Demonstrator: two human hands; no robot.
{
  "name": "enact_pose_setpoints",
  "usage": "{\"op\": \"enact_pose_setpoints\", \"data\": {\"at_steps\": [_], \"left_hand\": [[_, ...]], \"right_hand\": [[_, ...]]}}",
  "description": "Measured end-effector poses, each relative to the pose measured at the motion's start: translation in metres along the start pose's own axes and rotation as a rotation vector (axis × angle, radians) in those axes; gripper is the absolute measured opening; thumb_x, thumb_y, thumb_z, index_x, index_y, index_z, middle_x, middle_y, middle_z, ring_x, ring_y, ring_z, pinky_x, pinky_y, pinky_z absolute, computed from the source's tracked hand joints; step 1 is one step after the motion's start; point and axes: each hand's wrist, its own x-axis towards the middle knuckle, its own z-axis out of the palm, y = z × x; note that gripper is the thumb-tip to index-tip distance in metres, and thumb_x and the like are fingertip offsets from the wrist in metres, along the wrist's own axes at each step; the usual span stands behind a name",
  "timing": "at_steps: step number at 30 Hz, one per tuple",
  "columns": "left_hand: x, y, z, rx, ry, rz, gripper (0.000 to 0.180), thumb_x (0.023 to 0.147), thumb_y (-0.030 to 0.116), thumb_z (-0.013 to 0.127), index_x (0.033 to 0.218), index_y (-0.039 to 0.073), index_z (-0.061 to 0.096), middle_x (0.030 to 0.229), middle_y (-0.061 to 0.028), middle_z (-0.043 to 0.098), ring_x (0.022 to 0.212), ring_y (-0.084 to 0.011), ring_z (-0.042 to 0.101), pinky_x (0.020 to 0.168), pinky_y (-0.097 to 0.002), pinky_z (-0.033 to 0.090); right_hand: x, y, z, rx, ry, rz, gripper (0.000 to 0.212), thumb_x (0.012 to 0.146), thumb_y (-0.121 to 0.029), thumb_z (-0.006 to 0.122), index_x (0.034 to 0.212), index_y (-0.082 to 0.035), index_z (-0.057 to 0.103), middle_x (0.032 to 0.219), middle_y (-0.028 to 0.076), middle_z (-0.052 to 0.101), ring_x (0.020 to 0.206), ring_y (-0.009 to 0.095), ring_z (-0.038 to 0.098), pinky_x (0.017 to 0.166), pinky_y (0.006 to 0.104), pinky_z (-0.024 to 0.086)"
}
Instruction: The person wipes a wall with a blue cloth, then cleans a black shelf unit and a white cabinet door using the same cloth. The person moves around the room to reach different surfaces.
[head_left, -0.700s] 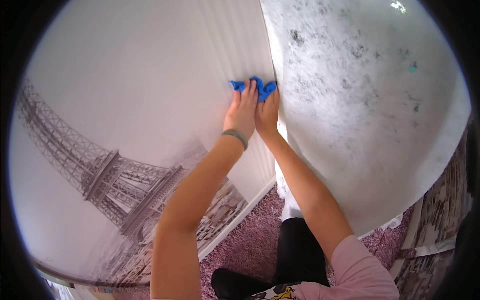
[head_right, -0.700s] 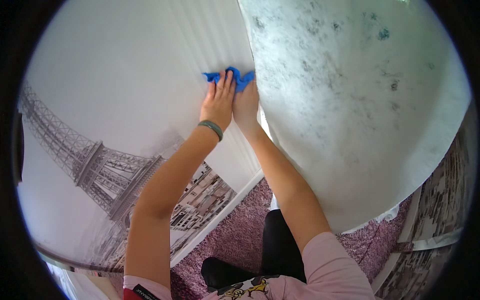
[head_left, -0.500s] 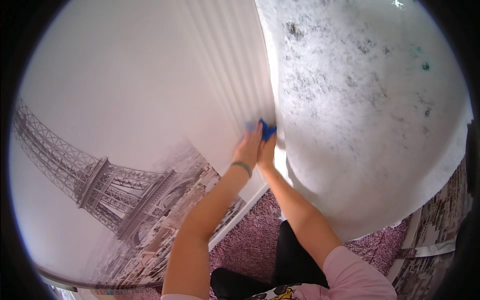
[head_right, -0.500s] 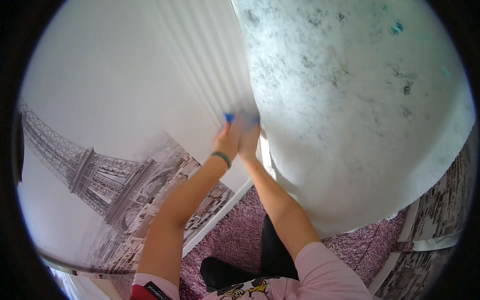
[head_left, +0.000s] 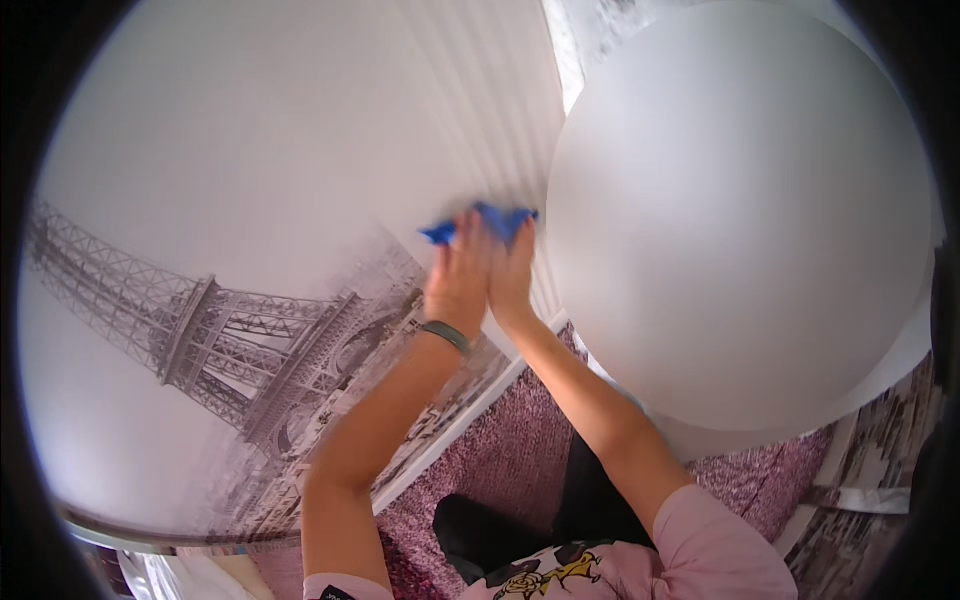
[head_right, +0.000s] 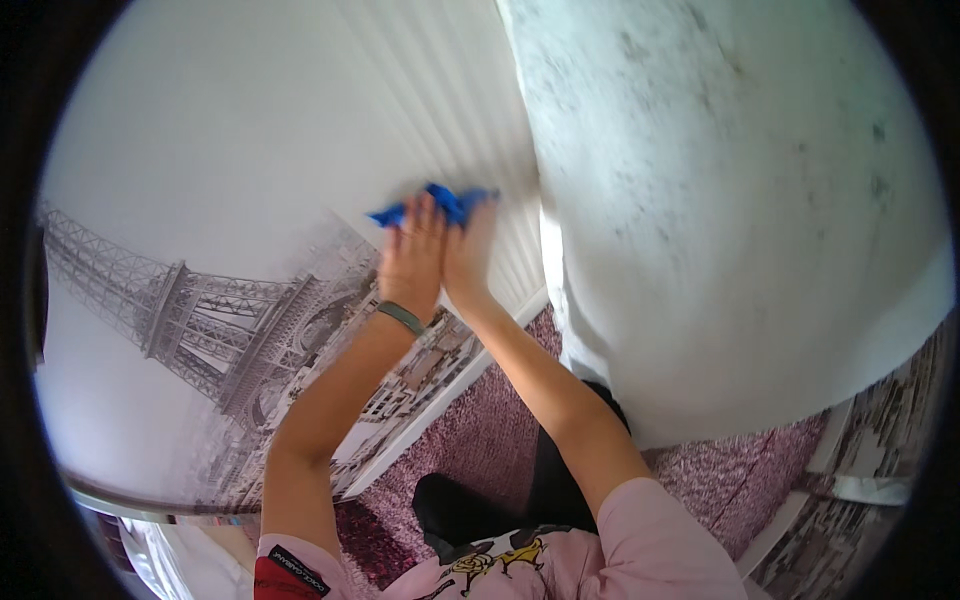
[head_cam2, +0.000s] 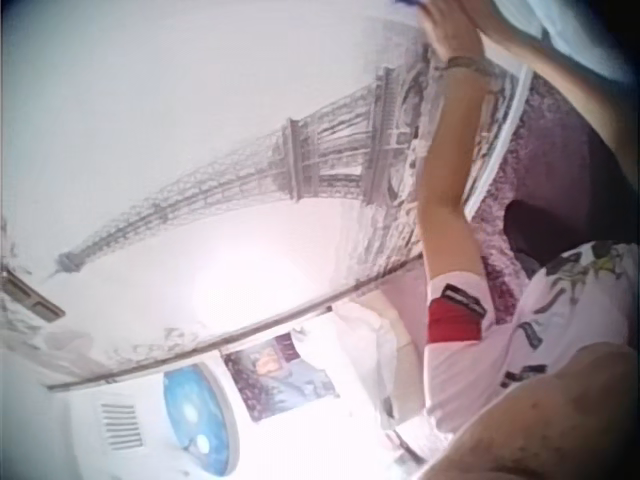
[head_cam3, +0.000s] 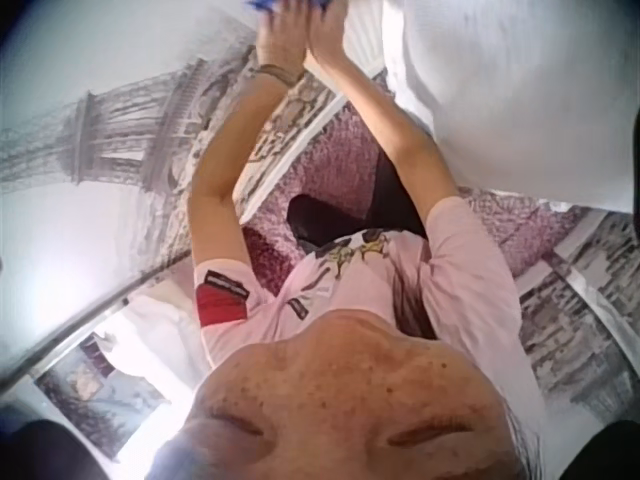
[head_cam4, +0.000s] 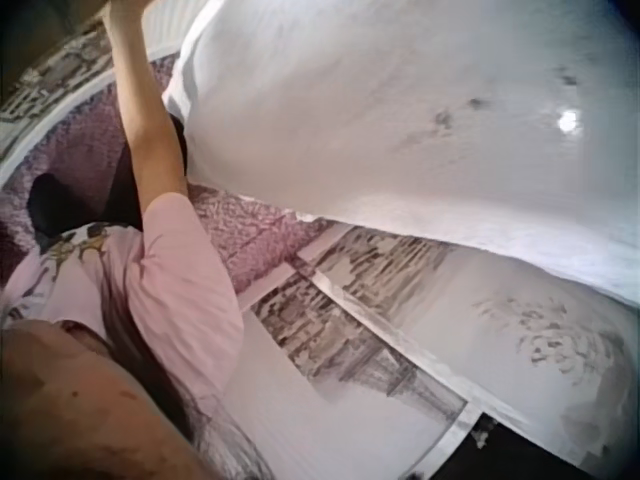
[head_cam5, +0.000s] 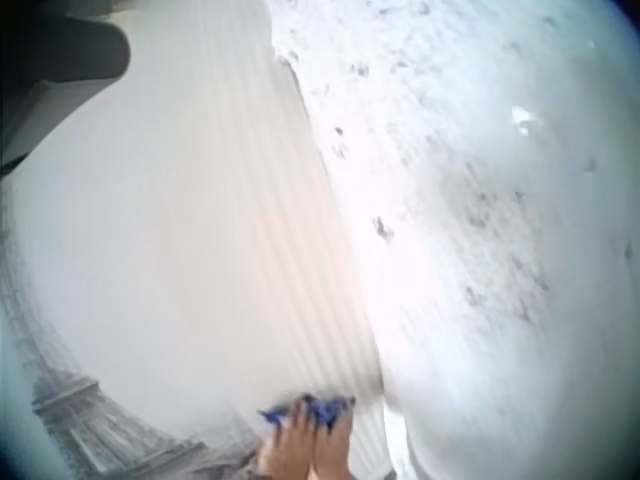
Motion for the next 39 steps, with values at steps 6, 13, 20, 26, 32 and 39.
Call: {"op": "enact_pose_setpoints", "data": {"at_steps": [6,13,20,26,32,39], "left_hand": [[-0.012,-0.04,-0.012,-0.343,0.297,-0.117,0.052,0.089,0.022,0.047,0.138,0.012,0.034,0.145,-0.012,0.03,0.135,-0.0289,0.028,0.105,-0.0472,0.022],[-0.039,-0.037,0.0,-0.326,0.305,-0.048,0.059,0.089,0.021,0.048,0.142,0.008,0.028,0.145,-0.0121,0.031,0.134,-0.0284,0.03,0.1,-0.0456,0.028],[-0.026,0.001,0.016,-0.308,0.071,0.114,0.064,0.088,0.019,0.046,0.144,0.006,0.017,0.149,-0.0116,0.023,0.138,-0.0294,0.02,0.103,-0.0418,0.027],[-0.006,0.064,0.045,-0.328,-0.028,0.222,0.065,0.088,0.016,0.044,0.144,0.003,0.013,0.149,-0.0126,0.022,0.139,-0.0291,0.015,0.108,-0.0401,0.018],[0.003,0.11,0.07,-0.303,0.009,0.261,0.064,0.087,0.016,0.043,0.144,0.005,0.014,0.148,-0.012,0.023,0.138,-0.0267,0.018,0.107,-0.039,0.019],[0.017,0.148,0.076,-0.494,-0.281,0.48,0.066,0.086,0.013,0.043,0.144,0.006,0.014,0.147,-0.0104,0.028,0.139,-0.0251,0.017,0.11,-0.0392,0.016]], "right_hand": [[0.007,-0.063,0.01,0.15,-0.057,-0.078,0.06,0.088,-0.021,0.047,0.134,0.011,0.026,0.144,0.03,0.015,0.134,0.044,0.013,0.11,0.0478,0.013],[-0.001,-0.061,0.017,-0.043,-0.004,-0.117,0.066,0.084,-0.021,0.055,0.136,0.006,0.026,0.147,0.024,0.014,0.137,0.04,0.011,0.111,0.0449,0.013],[0.014,-0.01,0.006,-0.135,0.012,0.041,0.064,0.085,-0.018,0.051,0.138,0.005,0.022,0.148,0.019,0.015,0.137,0.034,0.013,0.112,0.0389,0.013],[0.023,0.058,-0.019,-0.053,0.047,0.239,0.065,0.085,-0.019,0.048,0.139,0.005,0.02,0.146,0.022,0.018,0.135,0.036,0.018,0.112,0.0372,0.017],[0.019,0.108,-0.03,-0.05,0.162,0.232,0.037,0.087,-0.019,0.046,0.115,0.005,0.041,0.119,0.023,0.046,0.108,0.041,0.043,0.097,0.0427,0.035],[-0.011,0.241,-0.05,-0.56,-0.129,0.137,0.026,0.082,-0.023,0.05,0.089,0.001,0.058,0.092,0.021,0.061,0.083,0.035,0.059,0.071,0.0447,0.049]]}}
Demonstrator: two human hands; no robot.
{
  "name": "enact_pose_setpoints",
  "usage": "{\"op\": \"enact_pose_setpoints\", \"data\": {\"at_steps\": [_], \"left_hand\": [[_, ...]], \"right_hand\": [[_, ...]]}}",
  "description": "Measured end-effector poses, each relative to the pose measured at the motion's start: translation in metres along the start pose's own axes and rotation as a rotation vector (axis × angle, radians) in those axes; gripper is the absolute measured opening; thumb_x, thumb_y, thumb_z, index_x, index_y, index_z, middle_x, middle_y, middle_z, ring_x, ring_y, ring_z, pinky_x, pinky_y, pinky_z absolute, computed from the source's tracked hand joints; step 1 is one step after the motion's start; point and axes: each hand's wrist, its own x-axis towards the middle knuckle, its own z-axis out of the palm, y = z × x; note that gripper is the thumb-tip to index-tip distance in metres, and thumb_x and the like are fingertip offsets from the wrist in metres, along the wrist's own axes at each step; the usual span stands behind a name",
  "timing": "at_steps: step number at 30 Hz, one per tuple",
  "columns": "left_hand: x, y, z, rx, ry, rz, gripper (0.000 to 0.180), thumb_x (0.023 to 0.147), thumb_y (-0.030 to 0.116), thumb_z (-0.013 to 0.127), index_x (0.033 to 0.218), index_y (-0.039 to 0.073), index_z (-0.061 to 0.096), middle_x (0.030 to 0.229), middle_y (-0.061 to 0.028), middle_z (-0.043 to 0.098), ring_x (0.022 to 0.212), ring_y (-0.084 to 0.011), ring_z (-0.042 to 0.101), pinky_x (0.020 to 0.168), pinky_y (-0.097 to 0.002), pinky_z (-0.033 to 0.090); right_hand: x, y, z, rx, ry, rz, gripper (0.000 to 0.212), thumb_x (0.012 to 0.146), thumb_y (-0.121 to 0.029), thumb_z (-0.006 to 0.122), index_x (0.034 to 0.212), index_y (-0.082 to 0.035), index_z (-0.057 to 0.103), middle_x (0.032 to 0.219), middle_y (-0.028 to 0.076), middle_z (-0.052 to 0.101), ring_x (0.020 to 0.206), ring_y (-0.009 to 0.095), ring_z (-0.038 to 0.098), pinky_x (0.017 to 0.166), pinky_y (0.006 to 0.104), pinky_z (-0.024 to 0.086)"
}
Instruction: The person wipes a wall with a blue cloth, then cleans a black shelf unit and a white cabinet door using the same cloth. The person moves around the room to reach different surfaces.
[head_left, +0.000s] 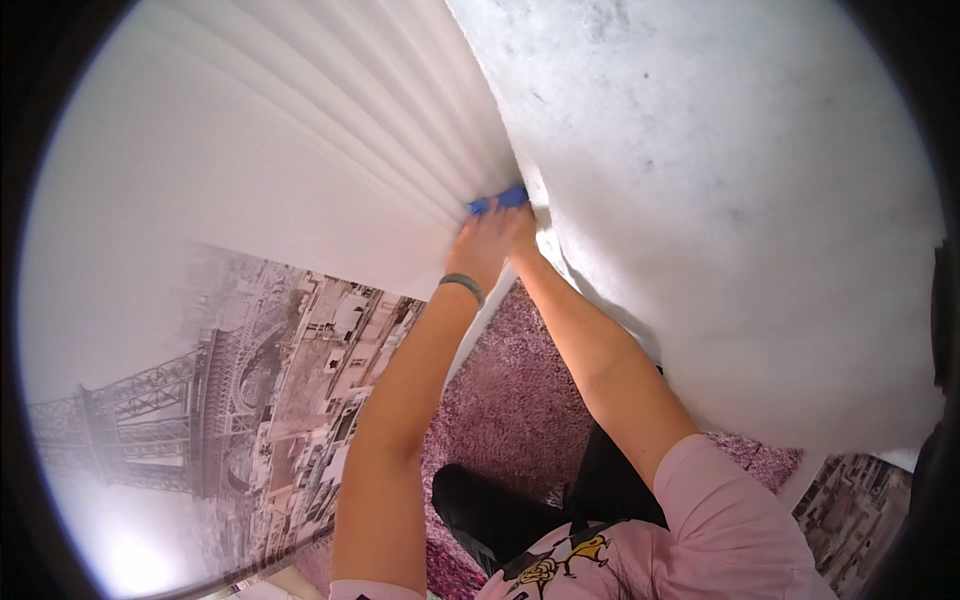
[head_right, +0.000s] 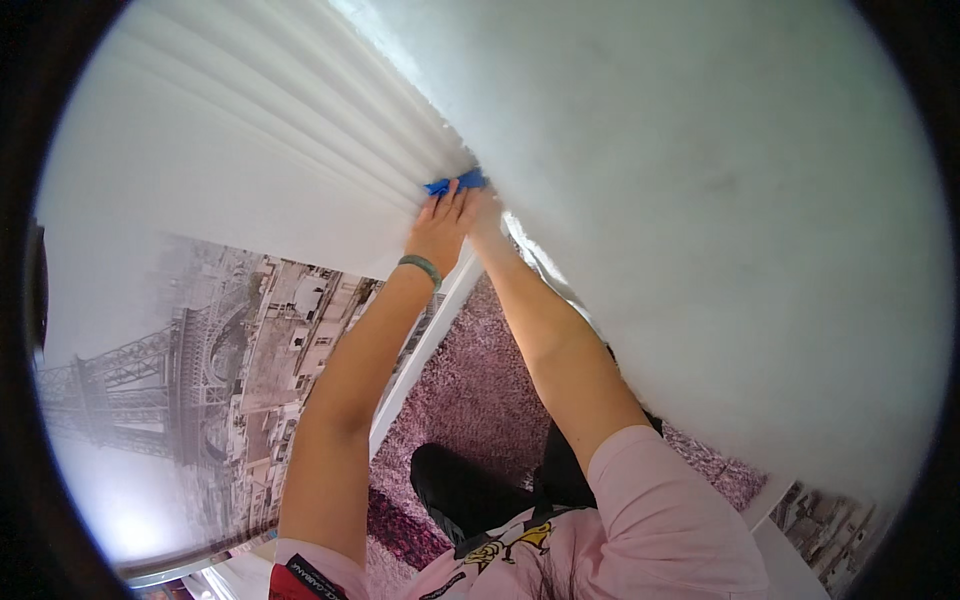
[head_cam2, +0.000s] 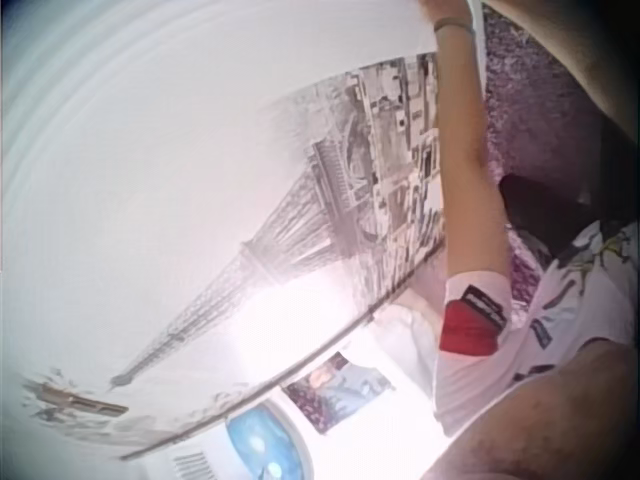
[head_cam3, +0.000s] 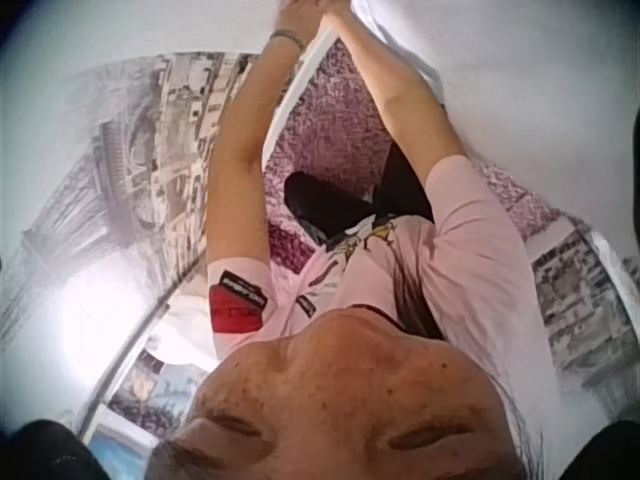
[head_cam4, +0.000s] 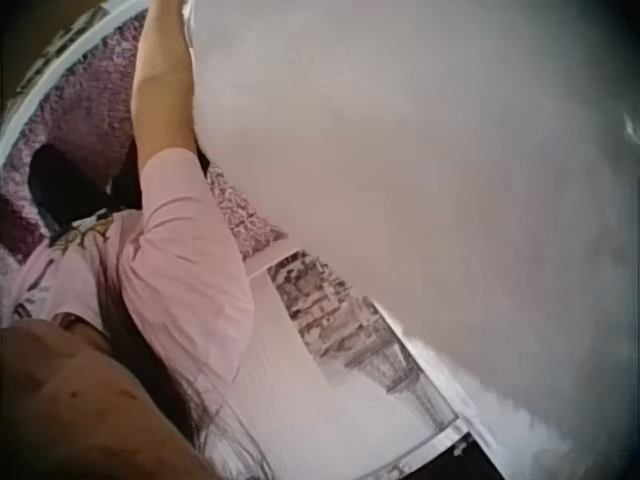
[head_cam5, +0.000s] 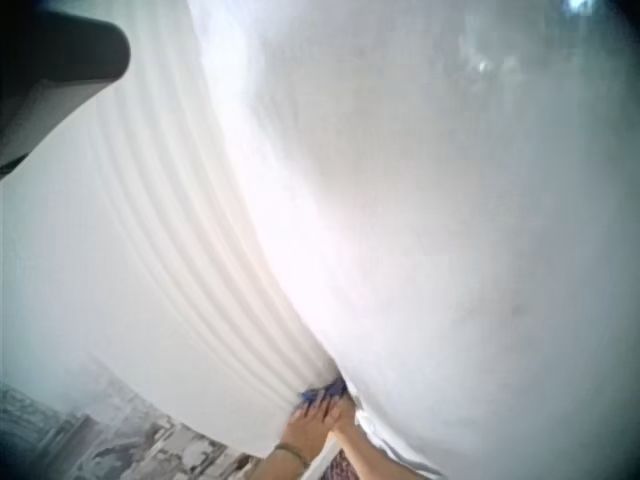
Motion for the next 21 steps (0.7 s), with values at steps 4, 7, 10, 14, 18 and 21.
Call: {"op": "enact_pose_setpoints", "data": {"at_steps": [4,7,10,14,18,21], "left_hand": [[0.008,0.008,0.014,0.038,0.058,0.042,0.056,0.086,0.011,0.041,0.14,0.007,0.027,0.141,-0.0102,0.036,0.134,-0.0256,0.026,0.109,-0.0388,0.021],[0.015,0.017,0.047,-0.021,0.079,0.005,0.054,0.087,0.011,0.042,0.14,0.008,0.03,0.139,-0.0116,0.038,0.13,-0.0271,0.033,0.106,-0.0375,0.026],[0.005,0.028,0.072,-0.014,0.017,-0.048,0.057,0.087,0.01,0.042,0.142,0.011,0.027,0.141,-0.0133,0.035,0.128,-0.0278,0.035,0.104,-0.0361,0.03],[-0.018,0.05,0.103,-0.131,-0.085,-0.127,0.06,0.087,0.012,0.043,0.143,0.008,0.021,0.142,-0.0126,0.034,0.135,-0.0257,0.022,0.107,-0.0389,0.024],[-0.046,0.064,0.131,-0.063,-0.04,-0.128,0.062,0.086,0.014,0.045,0.142,0.005,0.019,0.142,-0.0124,0.035,0.139,-0.0244,0.015,0.108,-0.0414,0.02],[-0.078,0.066,0.14,-0.198,-0.104,-0.159,0.063,0.086,0.013,0.047,0.142,0.003,0.02,0.141,-0.0134,0.036,0.138,-0.0256,0.018,0.108,-0.042,0.021]], "right_hand": [[0.002,0.034,0.007,-0.223,-0.109,-0.162,0.03,0.078,-0.025,0.05,0.085,0.001,0.062,0.083,0.024,0.062,0.082,0.036,0.061,0.074,0.044,0.049],[-0.002,0.038,0.003,-0.25,-0.166,-0.094,0.03,0.078,-0.025,0.05,0.081,0.001,0.064,0.085,0.022,0.064,0.084,0.036,0.061,0.078,0.0436,0.048],[-0.019,0.029,-0.01,-0.192,-0.249,-0.026,0.029,0.078,-0.022,0.05,0.088,0.002,0.063,0.092,0.023,0.063,0.091,0.036,0.06,0.082,0.0424,0.047],[-0.046,0.032,-0.009,-0.009,-0.042,0.138,0.032,0.078,-0.015,0.05,0.104,0.002,0.058,0.101,0.024,0.06,0.098,0.037,0.058,0.087,0.0416,0.045],[-0.068,0.048,-0.001,0.093,-0.186,0.289,0.04,0.077,-0.011,0.052,0.113,0.003,0.048,0.111,0.03,0.051,0.105,0.042,0.05,0.087,0.0442,0.042],[-0.102,0.031,0.005,0.041,-0.119,0.213,0.04,0.078,-0.011,0.054,0.115,0.002,0.047,0.115,0.027,0.047,0.106,0.042,0.05,0.087,0.044,0.043]]}}
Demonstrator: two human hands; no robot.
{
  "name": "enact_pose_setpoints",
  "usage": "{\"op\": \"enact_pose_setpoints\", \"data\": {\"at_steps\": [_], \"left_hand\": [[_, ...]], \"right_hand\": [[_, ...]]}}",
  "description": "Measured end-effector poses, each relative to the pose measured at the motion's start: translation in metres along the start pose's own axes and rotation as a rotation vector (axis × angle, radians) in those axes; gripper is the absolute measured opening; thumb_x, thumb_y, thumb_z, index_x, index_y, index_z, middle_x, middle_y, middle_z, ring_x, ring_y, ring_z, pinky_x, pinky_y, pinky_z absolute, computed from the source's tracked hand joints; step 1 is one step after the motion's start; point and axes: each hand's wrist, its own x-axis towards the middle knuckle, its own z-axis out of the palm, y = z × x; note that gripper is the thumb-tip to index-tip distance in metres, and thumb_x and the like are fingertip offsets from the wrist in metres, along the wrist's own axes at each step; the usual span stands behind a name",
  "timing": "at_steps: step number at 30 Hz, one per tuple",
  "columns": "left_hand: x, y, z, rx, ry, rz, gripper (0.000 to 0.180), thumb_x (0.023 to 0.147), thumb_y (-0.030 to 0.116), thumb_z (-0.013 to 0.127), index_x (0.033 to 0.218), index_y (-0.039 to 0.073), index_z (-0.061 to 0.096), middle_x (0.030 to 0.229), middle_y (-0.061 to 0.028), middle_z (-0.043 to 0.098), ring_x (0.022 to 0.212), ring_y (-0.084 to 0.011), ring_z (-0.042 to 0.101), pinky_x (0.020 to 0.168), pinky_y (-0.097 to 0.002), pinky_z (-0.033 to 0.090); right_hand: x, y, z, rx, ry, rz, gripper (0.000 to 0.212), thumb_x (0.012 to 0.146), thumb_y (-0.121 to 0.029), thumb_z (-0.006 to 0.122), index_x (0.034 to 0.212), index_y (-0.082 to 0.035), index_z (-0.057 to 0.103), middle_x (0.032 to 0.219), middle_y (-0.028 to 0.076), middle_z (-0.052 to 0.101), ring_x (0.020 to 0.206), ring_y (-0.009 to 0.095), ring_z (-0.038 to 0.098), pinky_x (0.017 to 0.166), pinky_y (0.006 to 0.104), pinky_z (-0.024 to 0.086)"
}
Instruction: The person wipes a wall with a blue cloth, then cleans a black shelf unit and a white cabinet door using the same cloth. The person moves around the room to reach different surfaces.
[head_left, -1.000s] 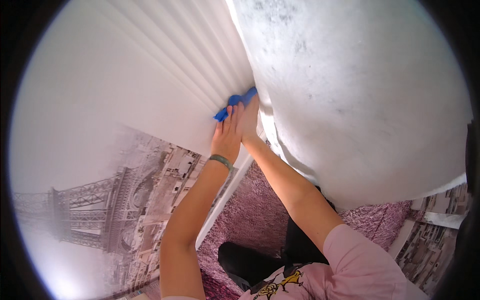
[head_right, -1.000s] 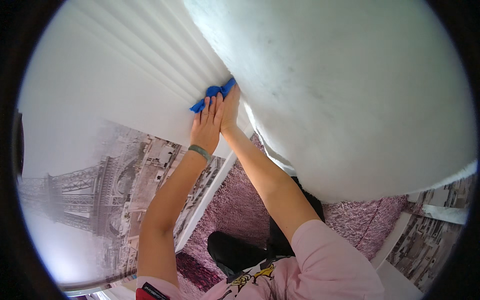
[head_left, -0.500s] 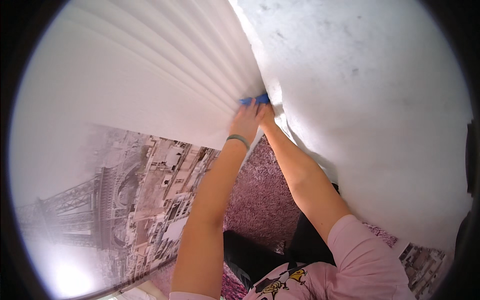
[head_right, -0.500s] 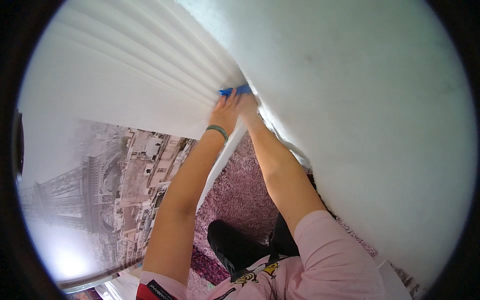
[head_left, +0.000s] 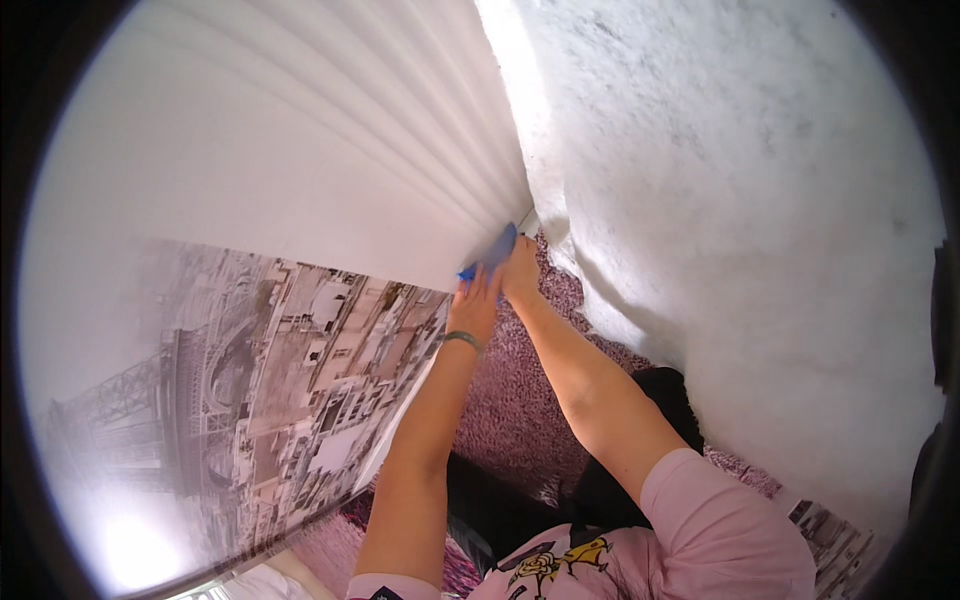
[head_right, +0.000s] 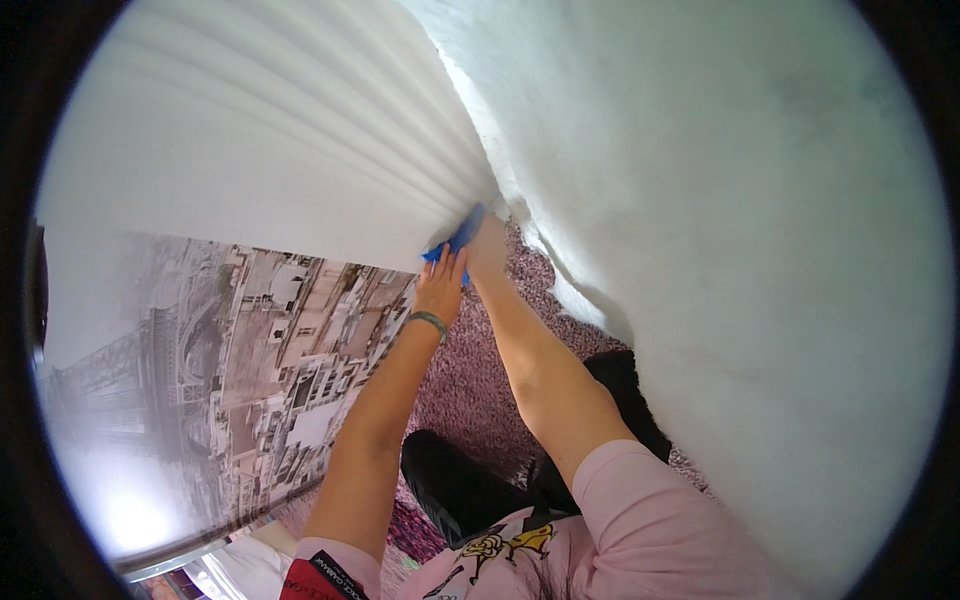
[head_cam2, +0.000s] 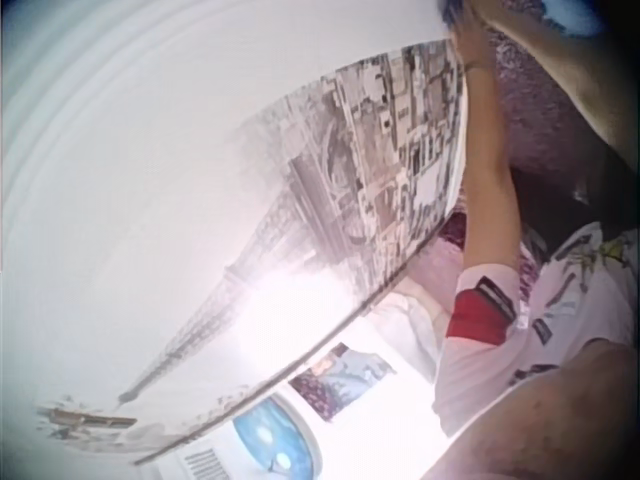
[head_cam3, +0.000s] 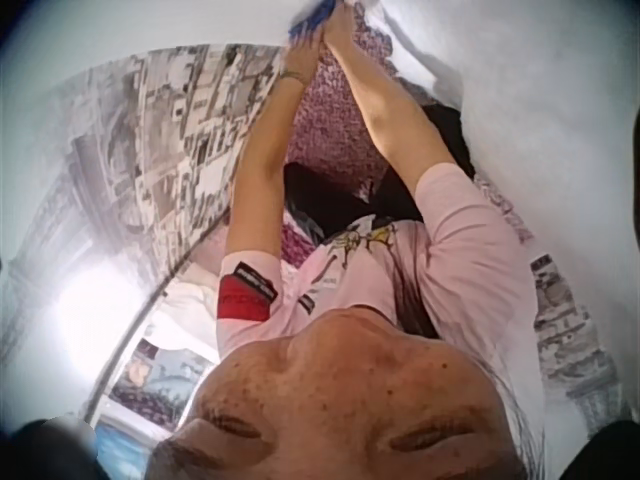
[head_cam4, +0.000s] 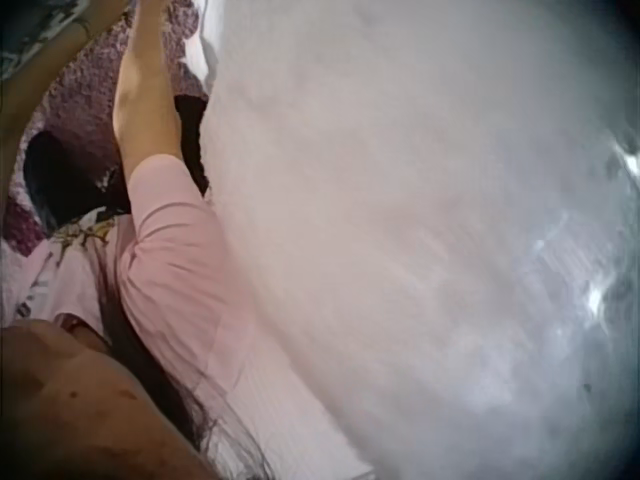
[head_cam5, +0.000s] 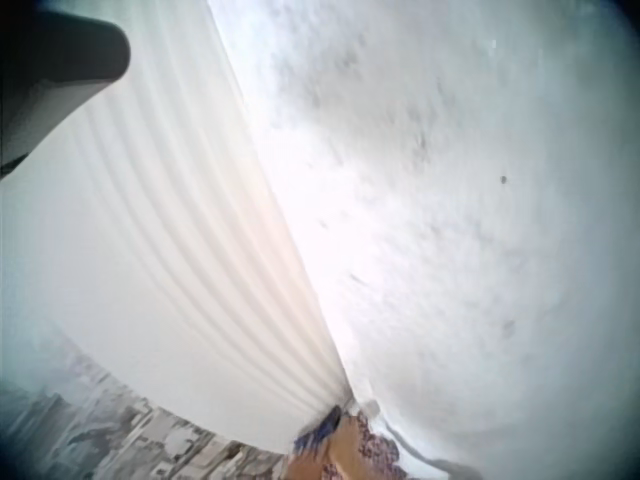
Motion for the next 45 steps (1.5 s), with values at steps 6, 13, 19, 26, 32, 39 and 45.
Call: {"op": "enact_pose_setpoints", "data": {"at_steps": [6,13,19,26,32,39,45], "left_hand": [[-0.057,0.021,0.015,-0.396,-0.012,-0.339,0.073,0.082,0.012,0.056,0.142,0.004,0.017,0.136,-0.0185,0.039,0.132,-0.0303,0.03,0.104,-0.0447,0.027],[-0.042,0.048,0.058,-2.021,0.225,-0.874,0.047,0.092,0.017,0.043,0.135,0.004,0.029,0.126,-0.0159,0.048,0.116,-0.0302,0.047,0.099,-0.0465,0.035],[0.006,0.007,0.004,-3.03,0.535,-1.099,0.032,0.097,0.022,0.039,0.121,0.001,0.045,0.113,-0.0156,0.057,0.114,-0.0261,0.051,0.097,-0.0436,0.041],[-0.034,0.005,-0.015,-2.174,0.752,-1.011,0.031,0.09,0.01,0.049,0.12,0.003,0.049,0.107,-0.012,0.06,0.102,-0.0228,0.058,0.085,-0.0373,0.045],[-0.059,0.03,-0.05,-0.856,0.733,-0.681,0.046,0.082,0.007,0.052,0.127,0.001,0.043,0.127,-0.0177,0.049,0.121,-0.0283,0.045,0.102,-0.0463,0.029],[-0.078,0.002,-0.076,-0.322,0.828,-0.56,0.06,0.079,0.012,0.054,0.136,0.003,0.035,0.14,-0.0219,0.03,0.13,-0.0402,0.027,0.104,-0.0538,0.02],[-0.077,-0.042,-0.144,-0.123,0.942,-0.599,0.056,0.082,0.014,0.053,0.135,0.005,0.036,0.143,-0.0184,0.03,0.132,-0.0368,0.028,0.103,-0.0498,0.023]], "right_hand": [[-0.01,-0.02,-0.01,-0.026,-0.156,0.224,0.047,0.08,-0.018,0.062,0.12,0.0,0.044,0.113,0.027,0.046,0.103,0.043,0.051,0.087,0.045,0.044],[-0.016,-0.034,-0.014,-0.091,-0.198,0.179,0.049,0.077,-0.023,0.064,0.117,0.0,0.046,0.105,0.027,0.052,0.097,0.043,0.054,0.085,0.0469,0.045],[0.005,-0.037,-0.004,0.055,-0.304,0.112,0.05,0.073,-0.013,0.064,0.114,0.007,0.044,0.096,0.021,0.058,0.089,0.031,0.061,0.073,0.038,0.051],[-0.007,-0.085,-0.03,0.568,-0.502,0.38,0.042,0.076,-0.009,0.064,0.111,0.006,0.045,0.091,0.014,0.058,0.072,0.022,0.061,0.061,0.0292,0.054],[-0.015,-0.112,-0.044,0.759,-0.485,0.42,0.033,0.079,-0.008,0.06,0.107,0.004,0.047,0.089,0.013,0.06,0.075,0.02,0.064,0.063,0.0293,0.055],[-0.039,-0.222,-0.094,0.907,-0.583,0.153,0.025,0.08,-0.012,0.063,0.098,0.0,0.052,0.092,0.006,0.056,0.077,0.012,0.057,0.064,0.0255,0.048],[-0.032,-0.26,-0.109,1.089,-0.618,-0.024,0.029,0.086,-0.013,0.061,0.112,-0.003,0.052,0.101,0.004,0.055,0.088,0.012,0.055,0.079,0.0285,0.047]]}}
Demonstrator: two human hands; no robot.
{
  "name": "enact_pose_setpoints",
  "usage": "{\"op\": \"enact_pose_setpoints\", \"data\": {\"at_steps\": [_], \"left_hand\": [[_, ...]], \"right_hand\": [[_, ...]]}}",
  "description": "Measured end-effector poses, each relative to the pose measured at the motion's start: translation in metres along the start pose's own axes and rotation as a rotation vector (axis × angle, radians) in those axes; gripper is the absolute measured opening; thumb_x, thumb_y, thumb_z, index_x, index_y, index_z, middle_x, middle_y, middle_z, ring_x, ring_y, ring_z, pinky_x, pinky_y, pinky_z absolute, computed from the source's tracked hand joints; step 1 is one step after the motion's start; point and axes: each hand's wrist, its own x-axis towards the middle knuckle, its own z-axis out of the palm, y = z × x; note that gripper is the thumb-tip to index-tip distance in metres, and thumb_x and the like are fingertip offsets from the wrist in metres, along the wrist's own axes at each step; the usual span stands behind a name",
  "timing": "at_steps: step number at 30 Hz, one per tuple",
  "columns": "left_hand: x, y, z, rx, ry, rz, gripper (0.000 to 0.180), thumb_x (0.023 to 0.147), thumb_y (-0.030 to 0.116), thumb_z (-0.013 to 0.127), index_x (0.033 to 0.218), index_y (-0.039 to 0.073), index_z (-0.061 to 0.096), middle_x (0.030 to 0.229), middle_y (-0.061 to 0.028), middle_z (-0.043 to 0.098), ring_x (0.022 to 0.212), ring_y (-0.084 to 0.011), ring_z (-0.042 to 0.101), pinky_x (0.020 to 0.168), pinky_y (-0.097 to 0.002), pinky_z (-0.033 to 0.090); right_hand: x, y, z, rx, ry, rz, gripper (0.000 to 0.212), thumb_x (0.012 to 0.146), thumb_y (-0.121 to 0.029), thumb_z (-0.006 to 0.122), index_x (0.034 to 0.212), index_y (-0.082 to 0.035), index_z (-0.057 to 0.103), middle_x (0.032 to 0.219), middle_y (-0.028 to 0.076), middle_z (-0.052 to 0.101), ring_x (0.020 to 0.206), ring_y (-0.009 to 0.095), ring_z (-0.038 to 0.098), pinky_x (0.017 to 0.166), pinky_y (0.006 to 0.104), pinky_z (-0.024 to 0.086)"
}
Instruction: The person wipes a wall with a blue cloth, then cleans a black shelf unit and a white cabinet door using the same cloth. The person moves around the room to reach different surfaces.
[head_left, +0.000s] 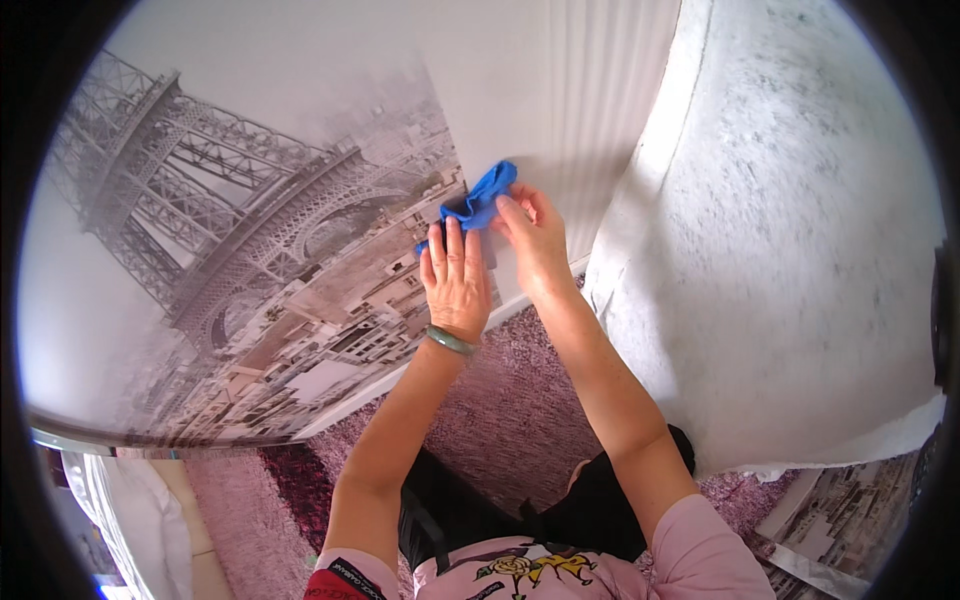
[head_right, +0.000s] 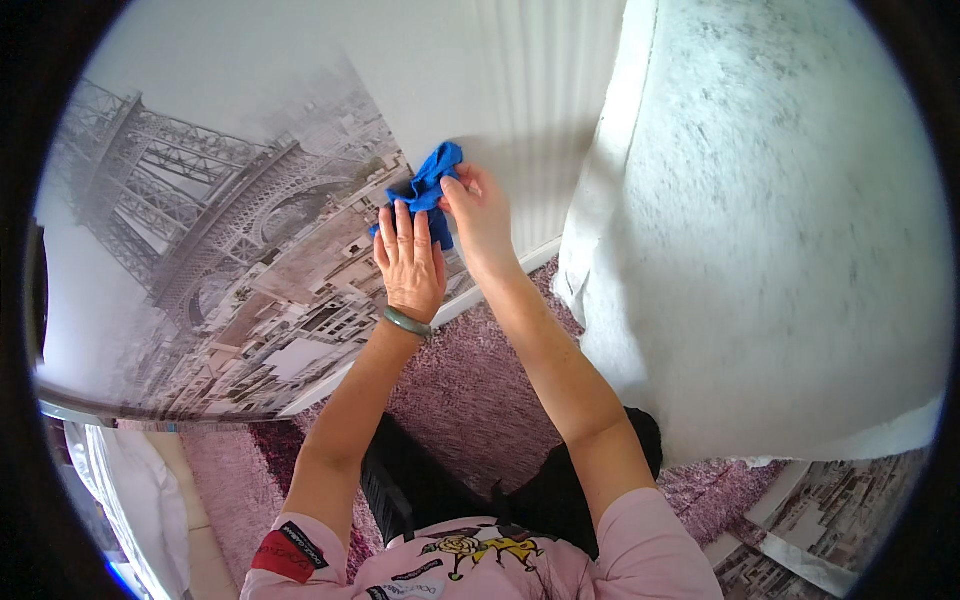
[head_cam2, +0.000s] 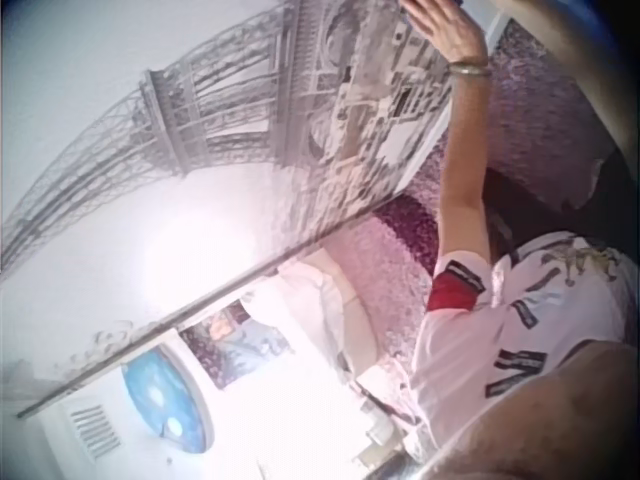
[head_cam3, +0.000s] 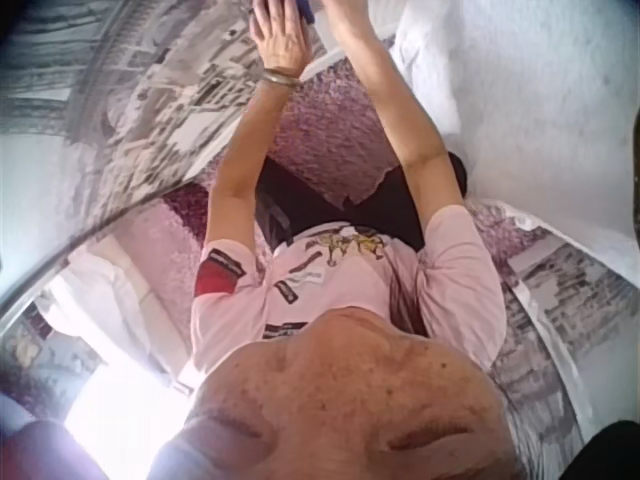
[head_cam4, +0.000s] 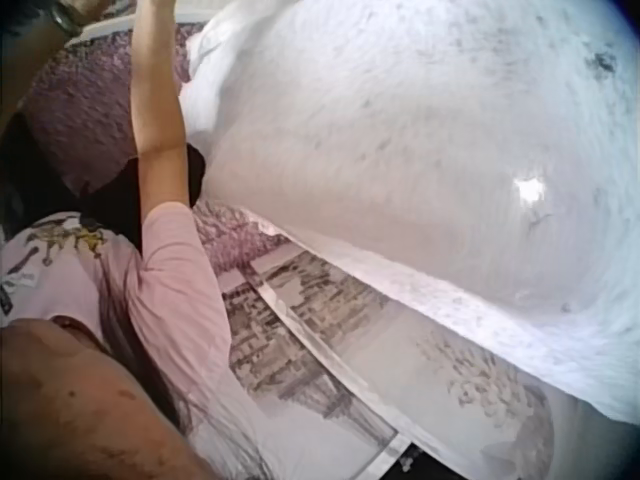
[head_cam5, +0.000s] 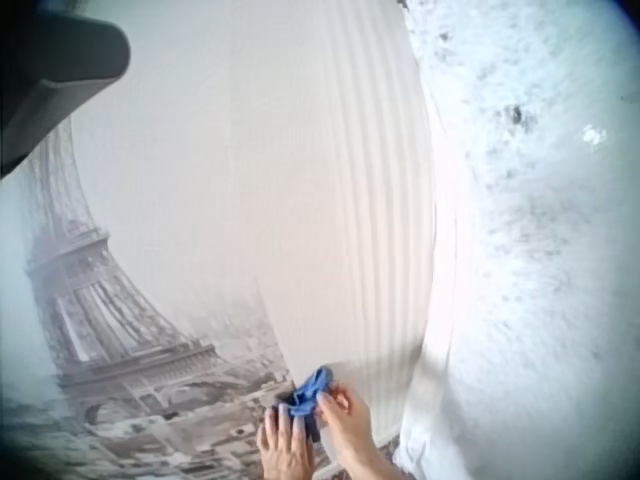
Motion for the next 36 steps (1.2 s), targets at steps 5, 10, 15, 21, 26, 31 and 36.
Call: {"op": "enact_pose_setpoints", "data": {"at_steps": [5,10,15,21,26,31,36], "left_hand": [[0.016,-0.015,-0.008,0.2,0.012,0.123,0.054,0.081,0.013,0.052,0.133,0.005,0.039,0.144,-0.0177,0.029,0.133,-0.0336,0.029,0.104,-0.0464,0.025],[0.032,-0.016,-0.036,0.069,0.002,0.115,0.061,0.08,0.02,0.057,0.135,0.003,0.036,0.144,-0.022,0.027,0.133,-0.0383,0.026,0.104,-0.0493,0.022],[0.064,-0.02,-0.068,0.073,0.09,0.096,0.065,0.086,0.028,0.056,0.137,-0.002,0.03,0.144,-0.0274,0.023,0.134,-0.045,0.018,0.106,-0.0526,0.014],[0.045,-0.042,-0.036,0.355,0.133,0.215,0.059,0.085,0.022,0.055,0.136,0.001,0.034,0.14,-0.0245,0.031,0.131,-0.0408,0.027,0.105,-0.0512,0.018],[0.022,-0.046,-0.033,0.306,0.08,0.199,0.05,0.083,0.012,0.049,0.132,0.008,0.043,0.136,-0.0139,0.042,0.128,-0.0333,0.037,0.103,-0.0473,0.024],[0.05,-0.047,-0.075,0.298,0.087,0.121,0.048,0.083,0.011,0.048,0.131,0.008,0.044,0.139,-0.0128,0.04,0.132,-0.0302,0.034,0.107,-0.0454,0.019],[0.086,-0.061,-0.137,0.265,0.156,0.082,0.062,0.072,-0.01,0.047,0.132,0.005,0.043,0.142,-0.0138,0.036,0.136,-0.0309,0.026,0.108,-0.0435,0.016]], "right_hand": [[0.01,-0.01,0.012,-0.073,-0.026,-0.138,0.034,0.085,-0.005,0.06,0.117,-0.004,0.05,0.1,0.003,0.054,0.089,0.01,0.053,0.078,0.0268,0.047],[0.0,-0.021,0.027,-0.07,-0.098,-0.202,0.04,0.084,-0.004,0.061,0.122,-0.002,0.048,0.105,0.004,0.053,0.093,0.011,0.053,0.081,0.026,0.046],[-0.003,-0.036,0.048,0.088,-0.159,-0.191,0.041,0.084,-0.004,0.062,0.12,0.004,0.046,0.098,0.009,0.055,0.085,0.012,0.057,0.077,0.025,0.047],[-0.001,-0.003,0.038,-0.156,-0.16,-0.318,0.027,0.085,-0.002,0.06,0.108,0.002,0.047,0.089,0.008,0.056,0.078,0.011,0.057,0.071,0.0246,0.048],[-0.008,0.01,0.032,-0.295,-0.044,-0.407,0.027,0.082,-0.001,0.062,0.105,0.001,0.048,0.092,0.01,0.056,0.077,0.013,0.057,0.069,0.0269,0.048],[-0.006,-0.039,0.048,-0.786,-0.093,-0.955,0.031,0.076,-0.001,0.065,0.105,-0.003,0.055,0.105,0.015,0.053,0.09,0.027,0.055,0.077,0.0359,0.047],[0.004,-0.056,0.076,-0.974,-0.166,-1.129,0.027,0.074,-0.002,0.066,0.1,-0.009,0.062,0.109,0.008,0.054,0.097,0.03,0.052,0.078,0.0387,0.046]]}}
